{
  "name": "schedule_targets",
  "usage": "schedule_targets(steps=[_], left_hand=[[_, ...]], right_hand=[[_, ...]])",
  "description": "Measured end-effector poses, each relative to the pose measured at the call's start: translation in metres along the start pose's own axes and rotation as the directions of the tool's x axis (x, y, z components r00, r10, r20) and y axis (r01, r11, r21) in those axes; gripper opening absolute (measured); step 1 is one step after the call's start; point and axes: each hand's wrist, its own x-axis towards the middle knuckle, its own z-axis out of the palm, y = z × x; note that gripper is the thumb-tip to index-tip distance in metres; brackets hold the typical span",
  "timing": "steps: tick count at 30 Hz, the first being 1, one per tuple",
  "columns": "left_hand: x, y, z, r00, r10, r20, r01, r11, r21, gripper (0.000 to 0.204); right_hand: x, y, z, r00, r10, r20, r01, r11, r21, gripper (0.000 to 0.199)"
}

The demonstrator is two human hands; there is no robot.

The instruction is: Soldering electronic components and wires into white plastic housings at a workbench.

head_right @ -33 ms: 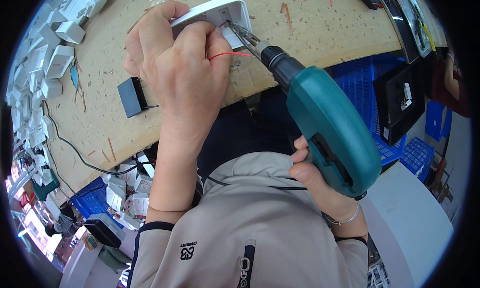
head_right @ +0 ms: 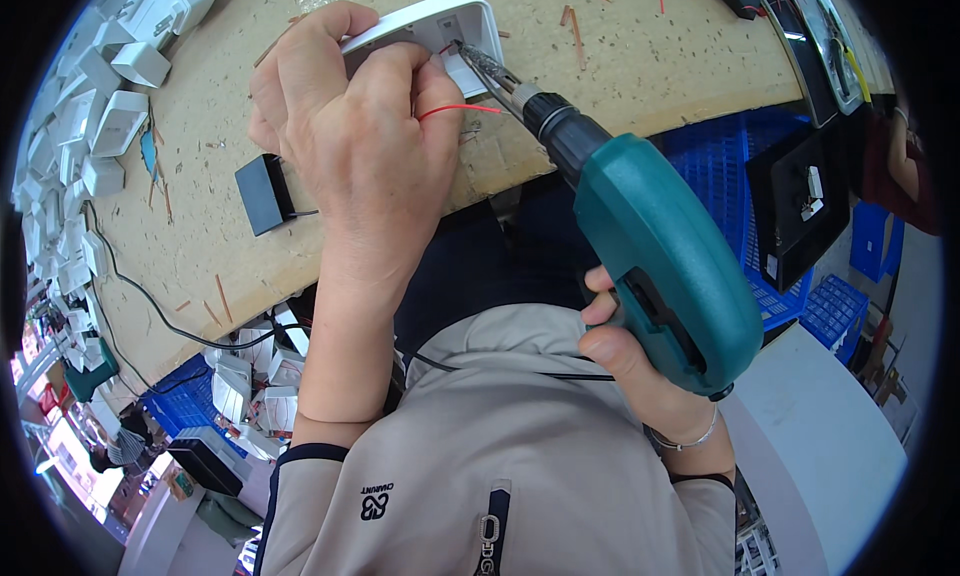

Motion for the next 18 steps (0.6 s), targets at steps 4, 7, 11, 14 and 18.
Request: schedule_targets(steps=[4, 7, 11, 14, 18], left_hand=[[0.0002, 0.0002, -0.0014, 1.000, 0.018, 0.001, -0.018, 1.000, 0.023, 0.004], [0.0000, 0.0001, -0.0009, 1.000, 0.028, 0.003, -0.029, 0.998, 0.049, 0.004], [-0.0011, -0.0004, 0.0000, 1.000, 0.018, -0.007, -0.018, 1.000, 0.005, 0.005], [-0.0003, 0.0018, -0.0007, 1.000, 0.007, 0.018, -0.008, 1.000, 0.022, 0.005], [-0.0012, 0.0000, 0.0012, 1.000, 0.008, 0.005, -0.008, 1.000, -0.010, 0.005]], right_hand=[[0.0018, 0.0020, 0.0003, 0.997, -0.072, 0.013, 0.072, 0.997, -0.008, 0.064], [0.0013, 0.0024, 0.0006, 0.997, -0.073, 0.008, 0.073, 0.997, -0.010, 0.066], [0.0007, 0.0007, 0.0000, 0.998, -0.058, 0.007, 0.058, 0.998, -0.016, 0.067], [0.0008, 0.0009, -0.0005, 0.999, -0.043, 0.014, 0.043, 0.999, -0.022, 0.068], [0.0013, 0.0010, -0.0003, 0.999, -0.049, 0.012, 0.049, 0.999, -0.023, 0.068]])
